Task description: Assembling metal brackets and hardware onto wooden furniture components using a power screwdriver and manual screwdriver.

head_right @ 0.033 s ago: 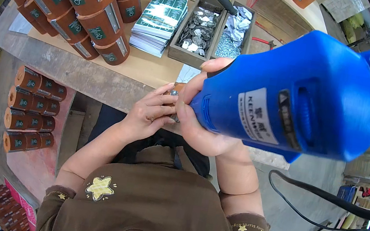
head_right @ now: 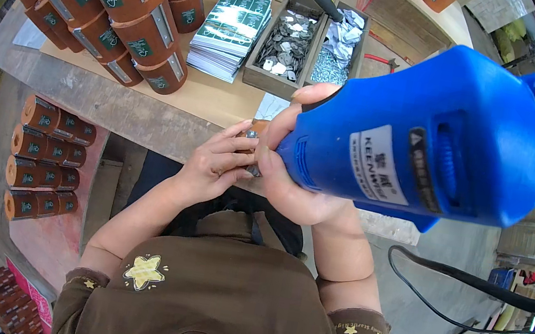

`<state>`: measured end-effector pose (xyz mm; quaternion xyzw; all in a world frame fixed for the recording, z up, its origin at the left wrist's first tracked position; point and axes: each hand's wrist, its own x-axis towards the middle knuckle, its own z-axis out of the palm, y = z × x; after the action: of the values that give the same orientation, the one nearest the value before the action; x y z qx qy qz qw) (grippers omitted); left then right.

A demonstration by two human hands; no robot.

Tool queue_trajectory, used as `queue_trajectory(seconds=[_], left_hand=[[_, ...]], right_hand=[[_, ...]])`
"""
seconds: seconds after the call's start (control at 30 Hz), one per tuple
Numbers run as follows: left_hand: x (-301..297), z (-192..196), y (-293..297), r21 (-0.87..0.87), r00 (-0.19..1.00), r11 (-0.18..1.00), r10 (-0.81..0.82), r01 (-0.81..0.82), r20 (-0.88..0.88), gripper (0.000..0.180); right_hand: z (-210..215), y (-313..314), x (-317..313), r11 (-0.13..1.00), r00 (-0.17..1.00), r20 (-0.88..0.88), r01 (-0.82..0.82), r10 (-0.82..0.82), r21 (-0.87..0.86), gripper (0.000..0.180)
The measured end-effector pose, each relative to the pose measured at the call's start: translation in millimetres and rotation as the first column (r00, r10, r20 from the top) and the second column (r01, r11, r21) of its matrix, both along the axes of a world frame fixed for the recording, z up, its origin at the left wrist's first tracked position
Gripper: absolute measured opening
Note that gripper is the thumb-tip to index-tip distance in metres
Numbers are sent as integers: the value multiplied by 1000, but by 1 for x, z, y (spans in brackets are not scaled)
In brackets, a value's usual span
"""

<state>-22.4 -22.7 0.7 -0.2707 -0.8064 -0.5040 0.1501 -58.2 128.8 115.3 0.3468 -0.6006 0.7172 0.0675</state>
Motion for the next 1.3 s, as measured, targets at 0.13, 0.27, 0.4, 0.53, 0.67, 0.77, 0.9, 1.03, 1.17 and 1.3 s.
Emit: queue_trajectory(seconds=[0.13, 0.27, 0.4, 0.53, 0.67, 0.77, 0.9, 1.03, 1.17, 1.3], left_hand=[[0, -1, 0, 10, 1000, 1000, 2, -2, 2, 28], [0, 0, 0, -10, 1000, 1000, 4, -4, 23, 27], [1, 0, 0, 2, 1000, 1000, 12, -12, 23, 27], [1, 0, 0, 3, 999, 1000, 12, -12, 38, 28], [1, 0, 0, -11, 999, 1000, 7, -7, 42, 28], [1, 1, 0, -8, 999, 1000, 4, -4, 42, 29], [1, 0, -1, 2, 999, 1000, 2, -2, 39, 29], [-1, 0, -1, -6, 1000, 1000, -7, 8, 25, 28], [-3, 3, 0, -22, 999, 1000, -19, 19, 30, 27], [-5, 9, -1, -122, 998, 992, -21, 14, -54, 27]], right_hand=[[-1, -1, -1, 1000, 1000, -7, -21, 21, -10, 50], [-2, 0, -3, 999, 999, 5, -33, 33, 14, 50], [-3, -2, -1, 998, 996, 81, -44, 47, -45, 50], [-3, 2, -1, 997, 1000, -14, -15, 16, 74, 50], [-3, 6, -5, 976, 993, -114, 2, 23, 218, 51], [-4, 9, -4, 965, 990, -143, 37, 1, 260, 52], [-4, 8, -2, 991, 998, -33, -47, 52, 123, 53], [-5, 13, -3, 999, 999, 9, 32, -32, -37, 57], [-14, 43, -14, 911, 994, 77, 97, -72, -400, 54], [-27, 86, -24, 844, 967, 219, 225, -132, -487, 48]])
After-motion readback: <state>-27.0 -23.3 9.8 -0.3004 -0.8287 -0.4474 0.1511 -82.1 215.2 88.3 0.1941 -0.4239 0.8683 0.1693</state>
